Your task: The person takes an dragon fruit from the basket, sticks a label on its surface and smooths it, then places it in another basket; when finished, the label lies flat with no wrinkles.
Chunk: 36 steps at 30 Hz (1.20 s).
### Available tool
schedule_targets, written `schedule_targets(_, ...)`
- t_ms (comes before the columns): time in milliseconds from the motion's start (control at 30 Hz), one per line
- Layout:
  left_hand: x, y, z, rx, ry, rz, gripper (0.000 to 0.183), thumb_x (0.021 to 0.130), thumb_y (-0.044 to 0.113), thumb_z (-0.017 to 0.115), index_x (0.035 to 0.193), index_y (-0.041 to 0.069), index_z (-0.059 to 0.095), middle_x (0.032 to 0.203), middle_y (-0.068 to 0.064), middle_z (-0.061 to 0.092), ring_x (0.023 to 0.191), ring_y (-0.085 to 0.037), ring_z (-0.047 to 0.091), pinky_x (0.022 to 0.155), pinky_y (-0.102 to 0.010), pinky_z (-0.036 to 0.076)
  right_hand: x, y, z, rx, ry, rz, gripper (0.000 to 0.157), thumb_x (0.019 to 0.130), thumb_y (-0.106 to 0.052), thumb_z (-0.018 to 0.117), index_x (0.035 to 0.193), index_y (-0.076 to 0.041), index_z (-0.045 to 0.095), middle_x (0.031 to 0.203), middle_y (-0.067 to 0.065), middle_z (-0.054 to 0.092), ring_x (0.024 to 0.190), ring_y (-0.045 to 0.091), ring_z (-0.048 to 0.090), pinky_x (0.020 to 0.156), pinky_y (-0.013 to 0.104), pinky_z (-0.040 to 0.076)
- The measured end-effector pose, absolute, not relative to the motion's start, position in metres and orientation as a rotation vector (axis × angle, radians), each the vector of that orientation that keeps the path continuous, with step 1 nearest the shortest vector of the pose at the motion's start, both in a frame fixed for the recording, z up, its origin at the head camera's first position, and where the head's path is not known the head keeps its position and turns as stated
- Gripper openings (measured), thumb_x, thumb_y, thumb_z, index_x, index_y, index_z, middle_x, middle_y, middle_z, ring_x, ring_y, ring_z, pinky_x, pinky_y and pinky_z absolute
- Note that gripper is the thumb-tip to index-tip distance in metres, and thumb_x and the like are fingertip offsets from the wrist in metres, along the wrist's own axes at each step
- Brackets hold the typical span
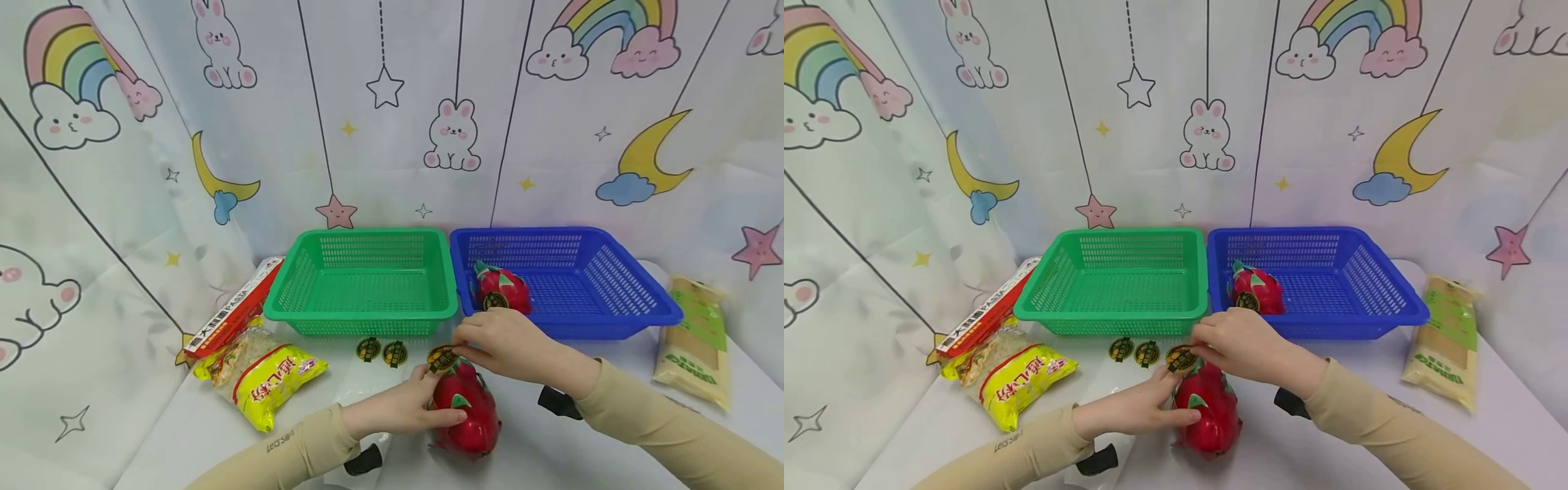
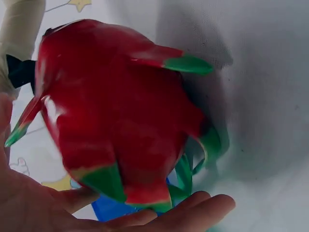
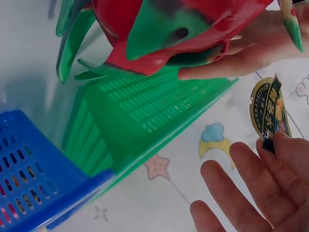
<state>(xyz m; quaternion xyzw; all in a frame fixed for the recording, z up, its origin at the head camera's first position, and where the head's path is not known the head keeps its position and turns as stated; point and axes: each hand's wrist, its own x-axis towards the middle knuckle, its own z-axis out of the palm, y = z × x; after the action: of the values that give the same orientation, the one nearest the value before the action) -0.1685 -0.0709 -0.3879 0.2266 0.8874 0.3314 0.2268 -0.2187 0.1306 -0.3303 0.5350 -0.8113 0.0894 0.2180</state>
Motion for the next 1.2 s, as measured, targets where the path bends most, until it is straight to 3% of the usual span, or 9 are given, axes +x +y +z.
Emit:
schedule_targets(167, -0.171, -0.060, -0.396, 0.635, 2.409, 0.981, 0.081, 0.082, 0.048, 0.063, 0.147, 0.026, 0.020, 0.134, -0.014, 0.034, 0.115, -0.024, 0.048, 0.083, -0.032, 0.050, -0.219, 0.133, -0.332, 1.471, -2.233, 0.238, 0.012, 0.074, -0.018, 0.075, 0.081, -0.019, 0.065, 0.073, -0.012, 0.063, 0.061, 0.003, 0.052, 0.056, 0.017, 0.043)
schedule_targets(333, -0.174, -0.065, -0.402, 0.674, 2.441, 1.031, 0.068, 0.079, 0.048, 0.067, 0.138, 0.039, 0.034, 0.134, -0.010, 0.036, 0.120, -0.023, 0.043, 0.080, -0.031, 0.050, -0.219, 0.135, -0.332, 1.467, -2.246, 0.233, 0.011, 0.075, -0.018, 0.074, 0.081, -0.019, 0.065, 0.073, -0.011, 0.063, 0.061, 0.004, 0.053, 0.056, 0.017, 0.044)
schedule_targets(467, -0.172, -0.072, -0.405, 0.671, 2.472, 1.108, 0.067, 0.075, 0.046, 0.072, 0.132, 0.031, 0.041, 0.136, -0.009, 0.035, 0.124, -0.024, 0.039, 0.084, -0.033, 0.050, -0.219, 0.136, -0.332, 1.463, -2.251, 0.233, 0.011, 0.075, -0.019, 0.074, 0.082, -0.019, 0.065, 0.073, -0.011, 0.063, 0.061, 0.004, 0.053, 0.056, 0.017, 0.044)
schedule_targets(600, -0.169, -0.081, -0.410, 0.646, 2.525, 1.182, 0.069, 0.071, 0.045, 0.076, 0.126, 0.022, 0.042, 0.133, -0.009, 0.036, 0.118, -0.024, 0.045, 0.085, -0.034, 0.050, -0.219, 0.137, -0.332, 1.455, -2.266, 0.235, 0.011, 0.076, -0.019, 0.074, 0.082, -0.018, 0.065, 0.073, -0.011, 0.063, 0.062, 0.004, 0.053, 0.057, 0.018, 0.045)
schedule_targets(800, -0.173, -0.097, -0.419, 0.625, 2.515, 1.388, 0.059, 0.071, 0.035, 0.079, 0.114, 0.023, 0.041, 0.121, -0.006, 0.043, 0.102, -0.020, 0.049, 0.075, -0.028, 0.048, -0.218, 0.137, -0.333, 1.456, -2.287, 0.269, 0.010, 0.076, -0.018, 0.074, 0.082, -0.019, 0.065, 0.073, -0.011, 0.063, 0.061, 0.003, 0.053, 0.056, 0.017, 0.044)
schedule_targets(933, -0.173, -0.104, -0.424, 0.589, 2.355, 1.565, 0.058, 0.072, 0.022, 0.079, 0.110, 0.018, 0.036, 0.123, -0.009, 0.039, 0.091, -0.018, 0.055, 0.068, -0.024, 0.051, -0.215, 0.136, -0.333, 1.484, -2.337, 0.309, 0.009, 0.077, -0.017, 0.072, 0.081, -0.020, 0.065, 0.072, -0.013, 0.062, 0.062, 0.001, 0.051, 0.057, 0.015, 0.043)
schedule_targets(1200, -0.173, -0.113, -0.432, 0.438, 1.979, 1.806, 0.055, 0.076, 0.008, 0.074, 0.104, 0.011, 0.027, 0.135, -0.013, 0.030, 0.109, -0.029, 0.057, 0.076, -0.032, 0.053, -0.210, 0.134, -0.335, 1.651, -2.541, 0.425, 0.009, 0.085, -0.020, 0.065, 0.079, -0.023, 0.059, 0.071, -0.017, 0.057, 0.066, -0.006, 0.051, 0.060, 0.013, 0.044)
